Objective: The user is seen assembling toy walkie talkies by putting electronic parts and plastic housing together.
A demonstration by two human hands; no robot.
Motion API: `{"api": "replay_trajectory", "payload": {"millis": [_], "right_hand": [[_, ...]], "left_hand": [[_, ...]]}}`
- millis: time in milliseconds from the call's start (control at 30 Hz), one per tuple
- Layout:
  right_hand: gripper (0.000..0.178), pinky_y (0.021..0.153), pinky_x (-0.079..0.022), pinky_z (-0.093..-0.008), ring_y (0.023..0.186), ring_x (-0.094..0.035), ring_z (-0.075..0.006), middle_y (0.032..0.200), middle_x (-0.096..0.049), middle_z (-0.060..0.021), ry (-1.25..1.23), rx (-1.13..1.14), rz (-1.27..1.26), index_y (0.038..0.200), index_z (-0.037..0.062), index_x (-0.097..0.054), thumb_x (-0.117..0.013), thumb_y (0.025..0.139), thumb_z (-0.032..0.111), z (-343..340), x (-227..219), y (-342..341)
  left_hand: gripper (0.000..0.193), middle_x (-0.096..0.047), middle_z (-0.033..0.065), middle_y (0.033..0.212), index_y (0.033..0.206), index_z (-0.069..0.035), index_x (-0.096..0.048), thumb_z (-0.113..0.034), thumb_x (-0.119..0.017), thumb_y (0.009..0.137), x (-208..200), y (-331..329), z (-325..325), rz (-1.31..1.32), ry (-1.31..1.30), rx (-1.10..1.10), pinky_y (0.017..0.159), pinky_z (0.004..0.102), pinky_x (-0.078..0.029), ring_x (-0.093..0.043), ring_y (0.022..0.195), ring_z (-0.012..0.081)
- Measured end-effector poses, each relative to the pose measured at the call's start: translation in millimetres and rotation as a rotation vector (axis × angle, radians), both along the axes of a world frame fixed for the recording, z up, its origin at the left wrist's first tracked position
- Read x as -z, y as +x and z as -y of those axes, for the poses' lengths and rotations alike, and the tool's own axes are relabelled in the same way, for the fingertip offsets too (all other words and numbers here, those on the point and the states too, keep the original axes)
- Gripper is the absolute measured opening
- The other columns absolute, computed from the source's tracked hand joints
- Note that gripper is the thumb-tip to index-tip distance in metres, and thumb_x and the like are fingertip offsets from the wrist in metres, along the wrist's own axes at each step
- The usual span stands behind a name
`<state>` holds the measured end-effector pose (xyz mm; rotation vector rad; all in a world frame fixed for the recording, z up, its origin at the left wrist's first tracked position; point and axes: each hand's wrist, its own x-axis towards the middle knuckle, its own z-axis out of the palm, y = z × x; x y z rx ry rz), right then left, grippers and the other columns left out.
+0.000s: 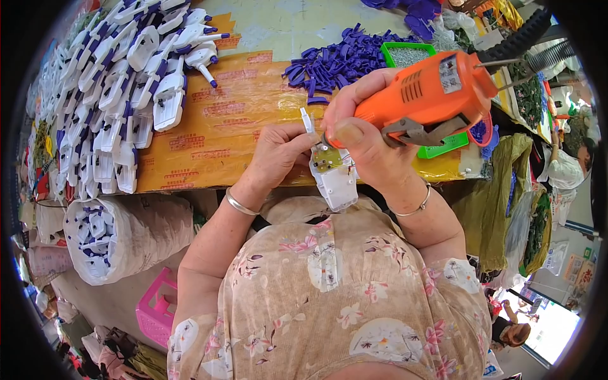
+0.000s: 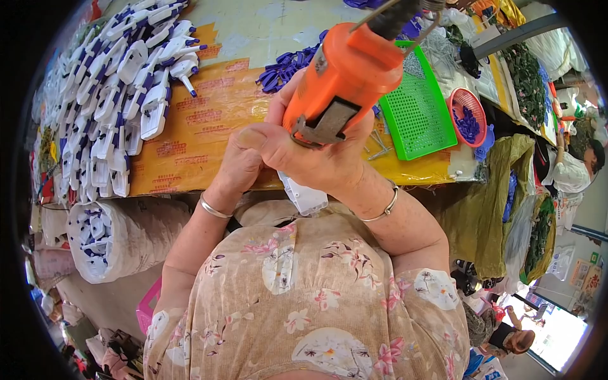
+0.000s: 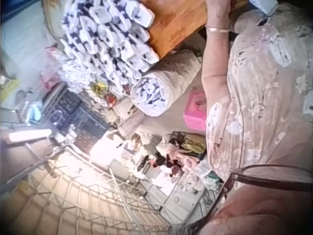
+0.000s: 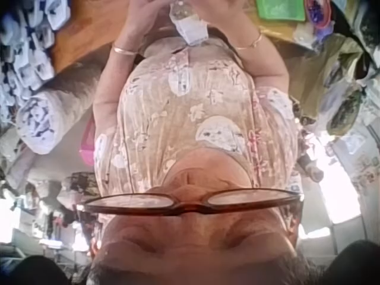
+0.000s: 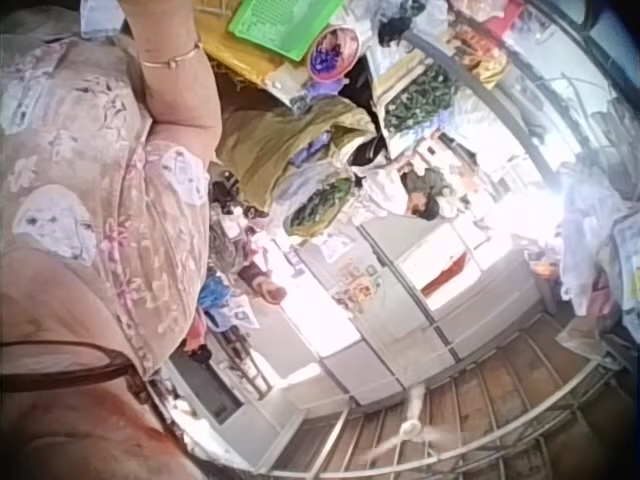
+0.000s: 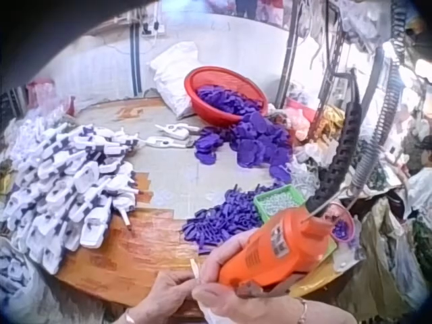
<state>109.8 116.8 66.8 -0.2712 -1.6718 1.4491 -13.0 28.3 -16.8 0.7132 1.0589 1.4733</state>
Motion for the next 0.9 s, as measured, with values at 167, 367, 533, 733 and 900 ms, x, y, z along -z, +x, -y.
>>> {"api": "replay_trajectory", "payload": {"millis": [167,367,533,733,900], "right_hand": [[0.038,0.058,-0.048,-0.0295,0.060,-0.053,-0.0156,0.068,-0.053,-0.0062,-0.017,0.002,0.003,0.085,0.0029,-0.043,-0.077,0.075,0.020,-0.8,3.8,0.0],[0.037,0.058,-0.048,-0.0299,0.060,-0.053,-0.0152,0.068,-0.054,-0.0064,-0.012,-0.003,0.011,0.085,0.0029,-0.044,-0.076,0.075,0.018,-3.6,9.2,1.4],[0.035,0.057,-0.049,-0.0305,0.059,-0.054,-0.0147,0.067,-0.054,-0.0064,-0.055,0.009,-0.058,0.084,0.0027,-0.045,-0.076,0.075,0.018,-2.6,5.7,0.1],[0.028,0.056,-0.049,-0.0313,0.056,-0.053,-0.0149,0.064,-0.054,-0.0067,-0.045,0.007,-0.048,0.082,0.0025,-0.045,-0.070,0.077,0.013,0.4,-4.1,-0.5],[0.029,0.055,-0.048,-0.0313,0.055,-0.053,-0.0149,0.064,-0.053,-0.0072,-0.066,0.045,-0.082,0.082,0.0024,-0.045,-0.070,0.080,0.018,-2.3,0.7,-0.6]], "left_hand": [[0.015,-0.065,0.0045,0.076,0.085,0.001,-0.066,-0.012,-0.060,0.088,3.9,-0.1,0.1,0.051,-0.034,0.000,0.053,0.0223,-0.051,-0.061,0.062,0.0096],[0.015,-0.064,0.0049,0.073,0.085,0.001,-0.066,-0.012,-0.060,0.087,2.8,-1.2,0.7,0.060,-0.083,0.017,0.051,0.0224,-0.051,-0.061,0.060,0.0097],[0.015,-0.064,0.0055,0.073,0.084,0.002,-0.066,-0.011,-0.059,0.087,1.4,-3.0,-0.4,0.035,-0.056,0.025,0.051,0.0227,-0.051,-0.062,0.060,0.0106],[0.016,-0.064,0.0058,0.073,0.083,0.002,-0.065,-0.011,-0.058,0.088,2.1,-1.6,0.3,0.096,-0.106,0.030,0.049,0.0249,-0.052,-0.063,0.059,0.0124],[0.016,-0.064,0.0049,0.072,0.082,0.002,-0.065,-0.011,-0.058,0.088,-0.3,-1.5,0.3,0.100,-0.136,0.038,0.049,0.0241,-0.051,-0.062,0.058,0.0112]]}}
